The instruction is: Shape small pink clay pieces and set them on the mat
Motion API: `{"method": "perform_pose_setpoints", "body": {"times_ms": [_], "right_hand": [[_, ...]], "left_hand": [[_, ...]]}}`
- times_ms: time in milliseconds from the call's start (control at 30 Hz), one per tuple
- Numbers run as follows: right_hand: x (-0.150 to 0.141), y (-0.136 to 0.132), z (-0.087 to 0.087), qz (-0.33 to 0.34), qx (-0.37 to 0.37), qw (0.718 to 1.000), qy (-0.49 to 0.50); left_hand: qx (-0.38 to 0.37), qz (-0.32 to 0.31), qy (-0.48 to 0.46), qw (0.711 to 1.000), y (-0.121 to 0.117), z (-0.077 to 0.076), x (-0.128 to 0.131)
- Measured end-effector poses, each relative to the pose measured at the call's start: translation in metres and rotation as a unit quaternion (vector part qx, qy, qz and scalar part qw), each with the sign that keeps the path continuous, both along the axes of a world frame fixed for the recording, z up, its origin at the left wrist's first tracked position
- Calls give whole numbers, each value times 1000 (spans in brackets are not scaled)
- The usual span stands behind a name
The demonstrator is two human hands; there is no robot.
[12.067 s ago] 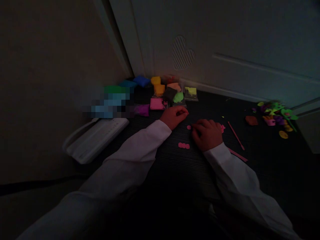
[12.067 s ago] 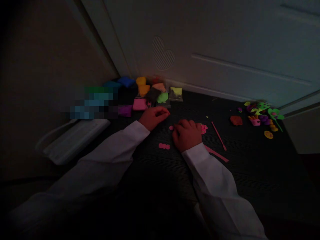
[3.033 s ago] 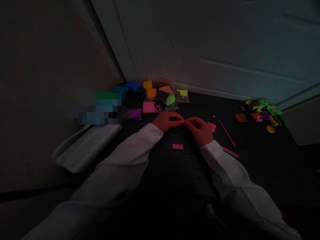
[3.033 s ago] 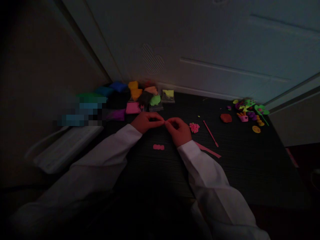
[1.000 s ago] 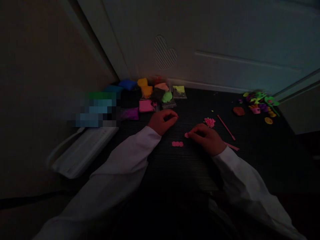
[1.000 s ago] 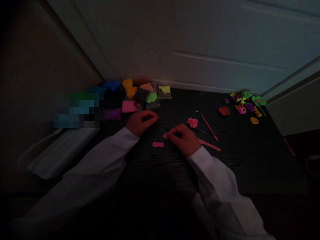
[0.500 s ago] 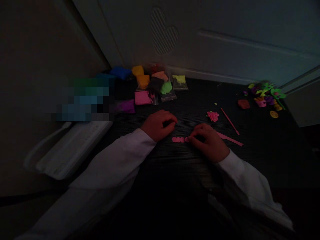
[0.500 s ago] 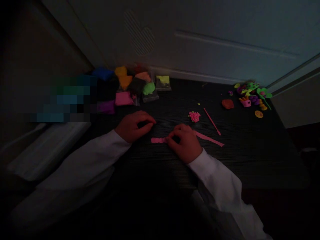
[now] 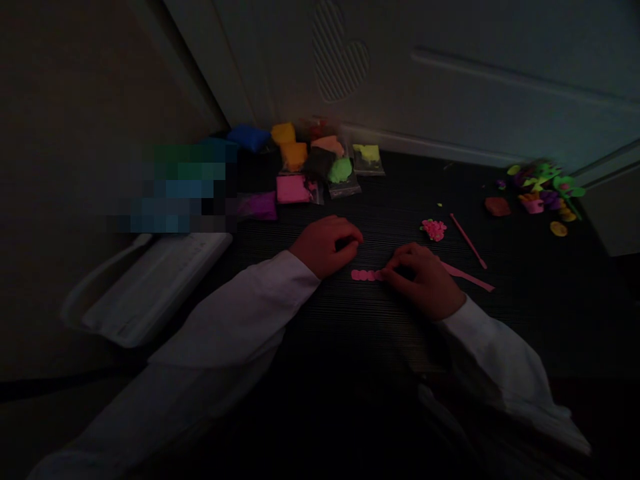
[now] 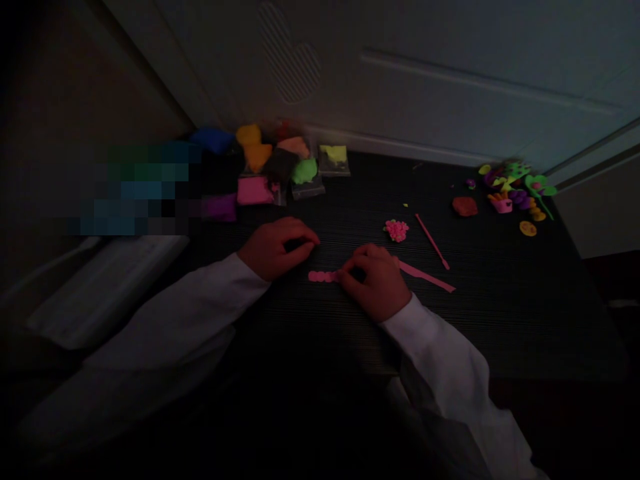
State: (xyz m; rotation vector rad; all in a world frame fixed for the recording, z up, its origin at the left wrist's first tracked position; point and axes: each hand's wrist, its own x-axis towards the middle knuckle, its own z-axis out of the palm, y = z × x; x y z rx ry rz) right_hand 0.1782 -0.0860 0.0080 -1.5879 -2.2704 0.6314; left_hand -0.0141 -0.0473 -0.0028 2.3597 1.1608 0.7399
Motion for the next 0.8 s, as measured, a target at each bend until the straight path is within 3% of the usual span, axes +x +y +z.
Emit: {"method": "perform_pose_setpoints", "body": {"times_ms": [800], "right_hand": [[-4, 0, 0, -4, 24, 999, -46]], "left_hand": [[-4, -15, 13, 1000, 0, 0, 1]]}}
